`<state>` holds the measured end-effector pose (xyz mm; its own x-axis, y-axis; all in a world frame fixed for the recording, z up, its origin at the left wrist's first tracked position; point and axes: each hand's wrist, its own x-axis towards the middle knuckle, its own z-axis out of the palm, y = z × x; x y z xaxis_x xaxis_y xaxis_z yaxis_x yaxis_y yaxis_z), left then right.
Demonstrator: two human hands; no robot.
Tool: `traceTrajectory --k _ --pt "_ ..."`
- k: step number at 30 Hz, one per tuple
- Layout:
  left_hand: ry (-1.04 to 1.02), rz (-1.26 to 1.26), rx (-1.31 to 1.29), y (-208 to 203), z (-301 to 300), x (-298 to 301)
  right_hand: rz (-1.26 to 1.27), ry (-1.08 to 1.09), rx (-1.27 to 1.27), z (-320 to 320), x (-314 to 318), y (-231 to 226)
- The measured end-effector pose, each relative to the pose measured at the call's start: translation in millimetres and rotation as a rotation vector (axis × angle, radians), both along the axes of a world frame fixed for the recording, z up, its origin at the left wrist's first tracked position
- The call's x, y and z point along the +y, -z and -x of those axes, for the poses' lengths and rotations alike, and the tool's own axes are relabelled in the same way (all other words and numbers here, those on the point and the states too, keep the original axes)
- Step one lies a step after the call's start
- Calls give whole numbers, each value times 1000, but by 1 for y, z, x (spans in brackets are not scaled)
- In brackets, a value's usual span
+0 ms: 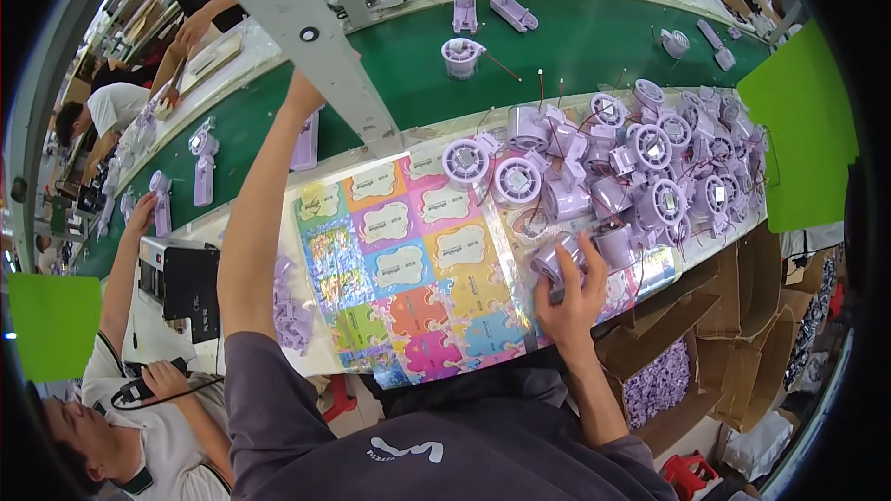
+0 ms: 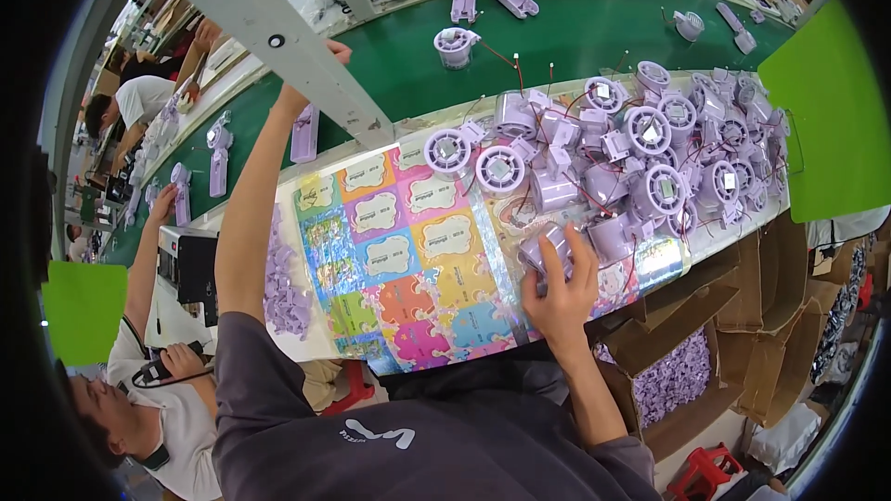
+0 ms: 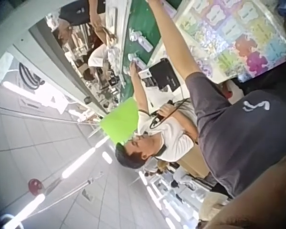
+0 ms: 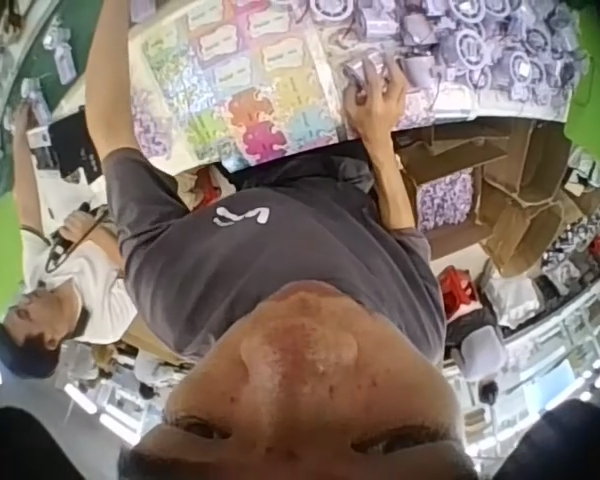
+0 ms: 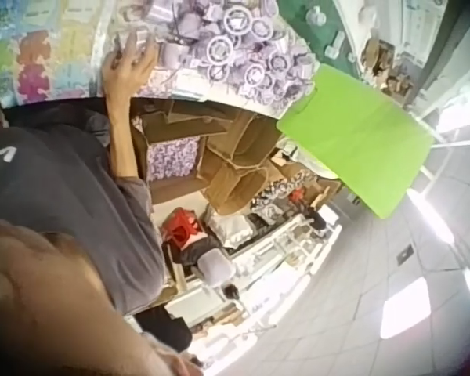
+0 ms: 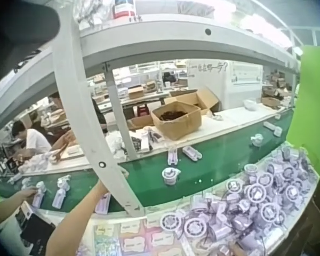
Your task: The person assembles handheld fans by attaching plastic bracket pieces and fan head units to the handle housings by hand, then places the assembled fans onto the conveyor belt.
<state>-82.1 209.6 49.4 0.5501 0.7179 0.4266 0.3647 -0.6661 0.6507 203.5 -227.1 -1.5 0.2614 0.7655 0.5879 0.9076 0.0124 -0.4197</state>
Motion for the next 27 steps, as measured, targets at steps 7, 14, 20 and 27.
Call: traceTrajectory --k 7,14,20,27 --pt "187 589 96 -13 -91 27 -15 -9 0 -5 -1 1" --pt "478 329 394 14 -145 6 -10 33 -23 -7 -6 3" --pt "276 266 125 20 -110 20 -7 -3 -21 -5 -4 2" --pt "-564 53 -175 -10 -32 -57 -16 3 -116 -3 0 0"
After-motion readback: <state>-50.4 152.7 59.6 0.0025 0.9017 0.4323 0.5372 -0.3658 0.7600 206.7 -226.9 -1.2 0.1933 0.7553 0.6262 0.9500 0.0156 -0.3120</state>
